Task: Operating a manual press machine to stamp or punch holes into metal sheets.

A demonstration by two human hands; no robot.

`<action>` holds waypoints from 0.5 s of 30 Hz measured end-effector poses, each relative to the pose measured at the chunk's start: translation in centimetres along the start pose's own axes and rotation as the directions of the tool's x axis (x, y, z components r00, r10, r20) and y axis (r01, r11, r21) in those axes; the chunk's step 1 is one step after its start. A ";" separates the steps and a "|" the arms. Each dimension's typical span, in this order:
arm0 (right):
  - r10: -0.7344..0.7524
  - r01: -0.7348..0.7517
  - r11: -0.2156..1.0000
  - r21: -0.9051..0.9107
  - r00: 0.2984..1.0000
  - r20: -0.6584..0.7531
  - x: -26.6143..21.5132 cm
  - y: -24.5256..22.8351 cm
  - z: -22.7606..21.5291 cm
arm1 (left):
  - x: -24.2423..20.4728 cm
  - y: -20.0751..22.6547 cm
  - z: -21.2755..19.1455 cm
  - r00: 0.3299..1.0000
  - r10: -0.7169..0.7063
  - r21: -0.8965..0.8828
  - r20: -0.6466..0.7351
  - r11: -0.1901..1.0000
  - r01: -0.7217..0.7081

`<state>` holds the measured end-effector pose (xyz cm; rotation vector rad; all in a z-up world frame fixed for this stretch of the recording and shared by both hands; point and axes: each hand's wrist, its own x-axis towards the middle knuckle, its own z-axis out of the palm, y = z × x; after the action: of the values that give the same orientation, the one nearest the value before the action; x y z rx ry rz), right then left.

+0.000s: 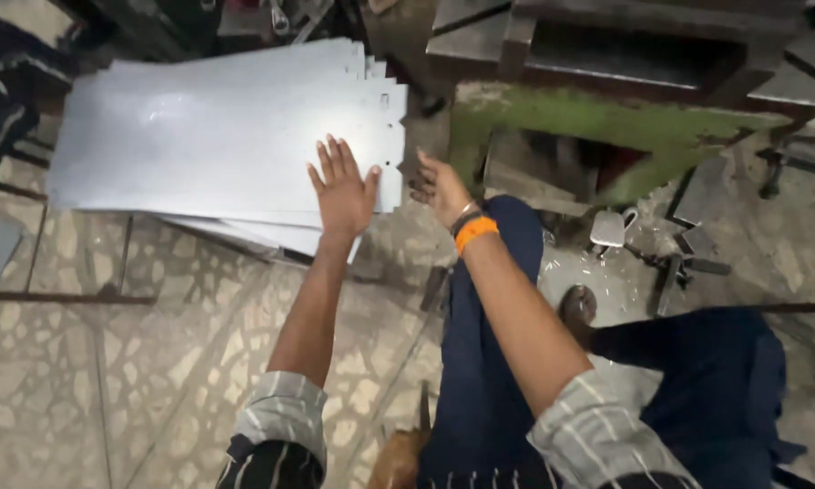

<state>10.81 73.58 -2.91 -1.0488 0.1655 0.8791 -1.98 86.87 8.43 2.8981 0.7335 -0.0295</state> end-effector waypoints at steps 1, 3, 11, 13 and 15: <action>0.008 -0.008 1.000 -0.003 1.000 -0.001 -0.3 1.4 -0.5 | -1.8 0.5 1.0 1.000 -0.006 -0.002 0.006 1.000 0.006; 0.058 -0.068 0.990 -0.123 0.995 -0.082 0.8 1.9 -0.2 | -3.1 1.4 1.6 0.998 0.053 0.019 -0.016 0.998 -0.053; -0.341 0.302 0.893 -0.332 0.938 -0.066 -4.5 1.0 0.0 | -6.6 2.2 2.2 0.904 -0.064 -0.410 -0.422 0.903 -0.127; -0.367 0.326 0.886 -0.330 0.928 -0.070 -7.5 -0.3 0.6 | -8.9 2.3 0.9 0.745 -0.275 -0.567 -0.608 0.807 -0.164; -0.304 0.294 0.948 -0.124 0.950 -0.071 -11.0 0.4 -1.0 | -13.1 2.3 0.1 0.517 -0.670 -0.816 -0.533 0.569 -0.103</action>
<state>3.54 66.80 1.91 -1.1828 0.0298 0.5713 -12.41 78.66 9.41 1.7083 1.0460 1.3481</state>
